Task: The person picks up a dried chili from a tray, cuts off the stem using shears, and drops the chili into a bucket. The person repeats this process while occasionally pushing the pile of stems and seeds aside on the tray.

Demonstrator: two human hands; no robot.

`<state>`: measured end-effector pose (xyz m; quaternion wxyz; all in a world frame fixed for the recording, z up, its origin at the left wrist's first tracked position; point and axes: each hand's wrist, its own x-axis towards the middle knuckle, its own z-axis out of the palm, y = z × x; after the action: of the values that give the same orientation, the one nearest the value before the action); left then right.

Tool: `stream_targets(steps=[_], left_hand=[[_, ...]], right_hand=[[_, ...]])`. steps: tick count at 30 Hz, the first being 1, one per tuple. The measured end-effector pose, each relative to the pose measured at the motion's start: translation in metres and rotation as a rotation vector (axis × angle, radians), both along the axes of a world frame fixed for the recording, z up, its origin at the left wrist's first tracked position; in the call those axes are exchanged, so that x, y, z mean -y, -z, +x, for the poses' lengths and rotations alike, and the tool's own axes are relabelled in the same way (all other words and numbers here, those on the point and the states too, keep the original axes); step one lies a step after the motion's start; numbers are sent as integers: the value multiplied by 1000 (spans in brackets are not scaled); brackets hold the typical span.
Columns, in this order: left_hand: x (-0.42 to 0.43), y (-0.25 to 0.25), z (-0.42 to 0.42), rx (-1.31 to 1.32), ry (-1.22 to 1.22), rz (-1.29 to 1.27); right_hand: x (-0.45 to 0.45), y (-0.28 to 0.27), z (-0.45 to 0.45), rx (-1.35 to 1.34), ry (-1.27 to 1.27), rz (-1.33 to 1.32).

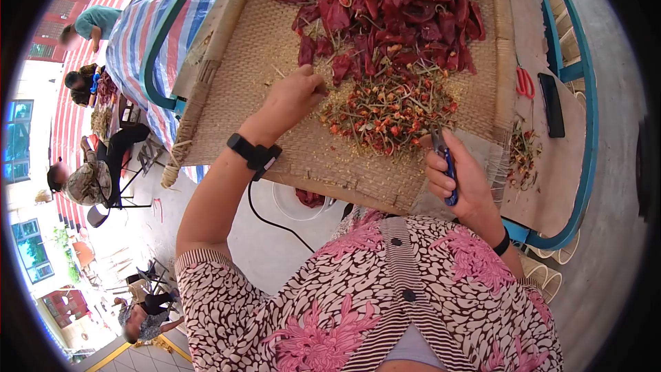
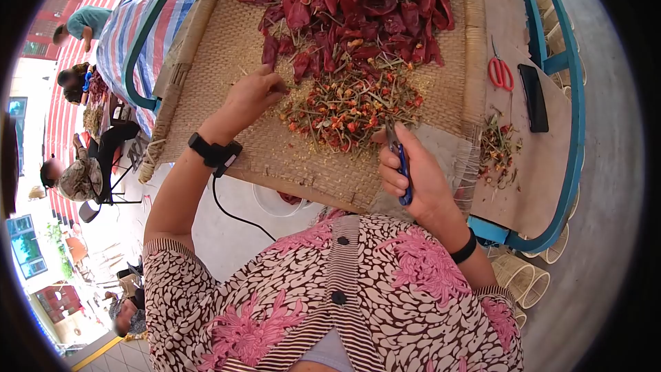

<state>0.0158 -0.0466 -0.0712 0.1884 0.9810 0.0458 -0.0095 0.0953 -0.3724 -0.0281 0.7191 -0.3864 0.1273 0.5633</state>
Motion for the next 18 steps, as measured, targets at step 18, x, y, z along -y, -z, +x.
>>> stream_targets(steps=[18], left_hand=[[-41,-9,-20,72,-208,-169]], right_hand=[[1,0,0,-5,27,0]])
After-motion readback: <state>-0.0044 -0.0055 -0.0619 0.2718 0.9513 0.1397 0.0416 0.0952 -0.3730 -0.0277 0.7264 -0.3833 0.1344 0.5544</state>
